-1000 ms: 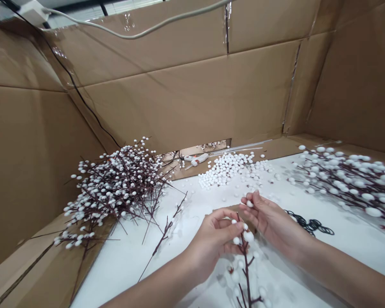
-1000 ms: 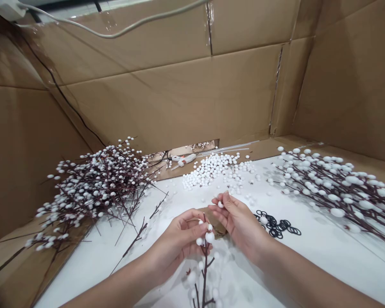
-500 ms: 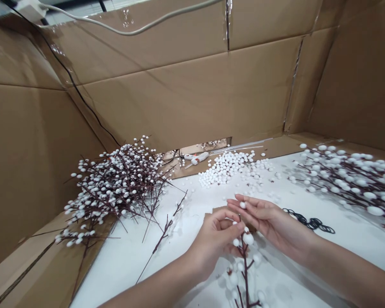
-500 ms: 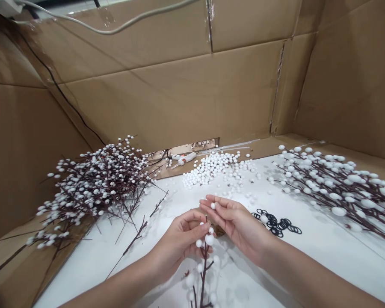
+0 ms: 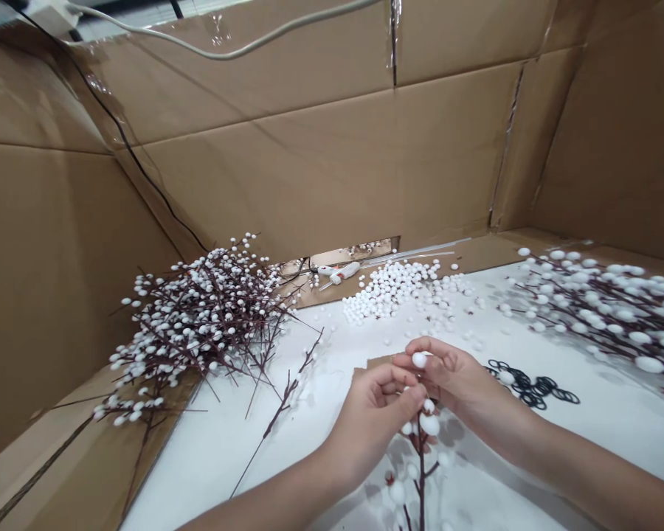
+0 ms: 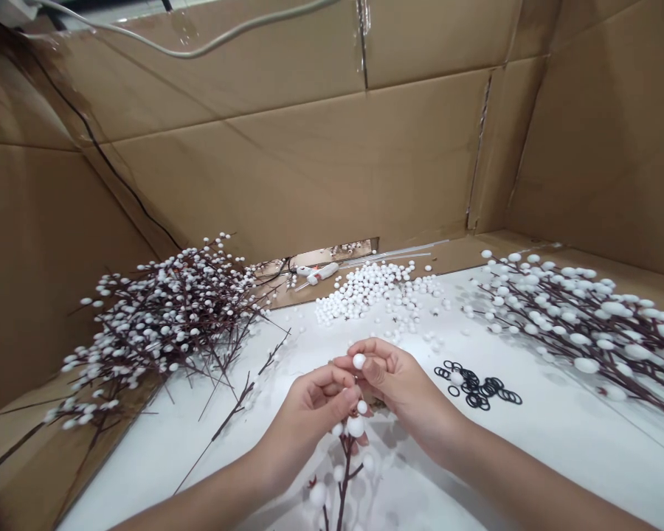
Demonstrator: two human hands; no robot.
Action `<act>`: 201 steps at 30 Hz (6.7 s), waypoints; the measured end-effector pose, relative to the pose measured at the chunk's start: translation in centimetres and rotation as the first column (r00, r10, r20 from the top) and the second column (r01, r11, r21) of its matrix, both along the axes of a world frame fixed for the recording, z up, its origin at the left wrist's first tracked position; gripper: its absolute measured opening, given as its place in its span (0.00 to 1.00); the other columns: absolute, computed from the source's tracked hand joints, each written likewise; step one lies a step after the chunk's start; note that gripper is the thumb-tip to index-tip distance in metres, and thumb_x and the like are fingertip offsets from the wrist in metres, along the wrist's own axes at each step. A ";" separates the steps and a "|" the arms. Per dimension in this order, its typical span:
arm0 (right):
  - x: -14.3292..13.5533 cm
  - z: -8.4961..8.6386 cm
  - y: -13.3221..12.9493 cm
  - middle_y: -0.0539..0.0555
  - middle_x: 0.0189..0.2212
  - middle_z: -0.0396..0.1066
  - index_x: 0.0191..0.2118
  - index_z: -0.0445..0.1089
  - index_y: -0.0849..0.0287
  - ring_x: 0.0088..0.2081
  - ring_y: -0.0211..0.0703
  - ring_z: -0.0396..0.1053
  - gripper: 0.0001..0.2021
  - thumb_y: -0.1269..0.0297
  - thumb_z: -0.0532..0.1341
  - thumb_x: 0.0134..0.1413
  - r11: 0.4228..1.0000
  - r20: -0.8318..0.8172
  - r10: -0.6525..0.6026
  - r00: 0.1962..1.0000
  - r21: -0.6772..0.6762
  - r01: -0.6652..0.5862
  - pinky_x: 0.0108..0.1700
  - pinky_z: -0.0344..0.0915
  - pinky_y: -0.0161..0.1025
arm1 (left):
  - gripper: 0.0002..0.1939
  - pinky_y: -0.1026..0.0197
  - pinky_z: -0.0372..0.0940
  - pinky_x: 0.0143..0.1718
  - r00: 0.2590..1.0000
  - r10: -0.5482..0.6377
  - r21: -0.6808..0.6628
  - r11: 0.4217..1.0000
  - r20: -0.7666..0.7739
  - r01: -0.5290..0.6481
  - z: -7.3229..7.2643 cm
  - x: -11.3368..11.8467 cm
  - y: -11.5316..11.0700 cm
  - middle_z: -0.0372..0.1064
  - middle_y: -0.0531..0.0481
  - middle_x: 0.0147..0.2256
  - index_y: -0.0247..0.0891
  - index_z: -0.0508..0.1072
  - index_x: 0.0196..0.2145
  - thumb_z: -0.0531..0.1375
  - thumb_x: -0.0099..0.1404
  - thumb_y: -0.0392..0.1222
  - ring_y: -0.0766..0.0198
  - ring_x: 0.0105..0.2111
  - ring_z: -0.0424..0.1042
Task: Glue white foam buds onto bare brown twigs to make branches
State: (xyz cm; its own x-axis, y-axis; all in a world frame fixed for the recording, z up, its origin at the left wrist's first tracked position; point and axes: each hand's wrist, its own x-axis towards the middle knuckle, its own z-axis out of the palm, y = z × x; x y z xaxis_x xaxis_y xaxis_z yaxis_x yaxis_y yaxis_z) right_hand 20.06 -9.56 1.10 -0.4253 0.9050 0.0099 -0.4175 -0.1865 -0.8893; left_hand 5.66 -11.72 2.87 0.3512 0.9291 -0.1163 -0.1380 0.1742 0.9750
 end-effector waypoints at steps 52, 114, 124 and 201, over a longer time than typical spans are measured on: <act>0.0 -0.1 -0.5 0.55 0.30 0.75 0.33 0.74 0.58 0.20 0.35 0.67 0.15 0.51 0.62 0.46 0.982 0.102 -0.122 0.987 0.161 0.104 0.21 0.62 0.31 | 0.16 0.65 0.59 0.25 0.999 0.031 -0.050 0.998 0.025 -0.030 0.5 0.1 -0.5 0.68 0.50 0.22 0.33 0.69 0.23 0.66 0.47 0.49 0.70 0.21 0.63; -0.5 0.6 -1.0 0.52 0.24 0.71 0.28 0.71 0.59 0.19 0.35 0.66 0.15 0.52 0.66 0.41 0.974 0.098 -0.225 0.969 0.024 0.224 0.19 0.63 0.31 | 0.10 0.63 0.65 0.26 0.979 -0.093 -0.183 0.975 0.181 0.127 0.5 -0.1 -0.5 0.64 0.54 0.23 0.36 0.62 0.31 0.61 0.56 0.41 0.68 0.21 0.68; -0.5 0.2 -1.4 0.51 0.19 0.70 0.31 0.70 0.59 0.17 0.36 0.63 0.13 0.54 0.64 0.46 0.985 0.087 -0.159 0.983 0.086 0.151 0.14 0.63 0.31 | 0.06 0.63 0.66 0.21 0.945 -0.117 -0.255 0.946 0.306 0.200 0.8 0.0 -0.9 0.63 0.53 0.28 0.35 0.63 0.29 0.57 0.53 0.29 0.69 0.21 0.67; -1.3 0.5 -1.4 0.55 0.39 0.70 0.44 0.66 0.56 0.37 0.41 0.69 0.20 0.47 0.54 0.53 0.967 0.006 -0.249 0.969 0.061 0.248 0.39 0.63 0.38 | 0.13 0.71 0.59 0.21 0.907 0.121 -0.402 0.914 0.403 0.056 2.1 0.0 -0.6 0.61 0.52 0.24 0.31 0.66 0.27 0.52 0.45 0.19 0.74 0.19 0.60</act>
State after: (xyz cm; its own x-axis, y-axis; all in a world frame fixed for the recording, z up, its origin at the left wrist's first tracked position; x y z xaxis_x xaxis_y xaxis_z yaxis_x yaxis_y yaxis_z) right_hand 18.74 -10.98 1.56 -0.1877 0.9802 0.0625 -0.4320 -0.0253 -0.9015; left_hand 5.63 -12.31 5.01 0.4193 0.8468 -0.3272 -0.5221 0.5198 0.6762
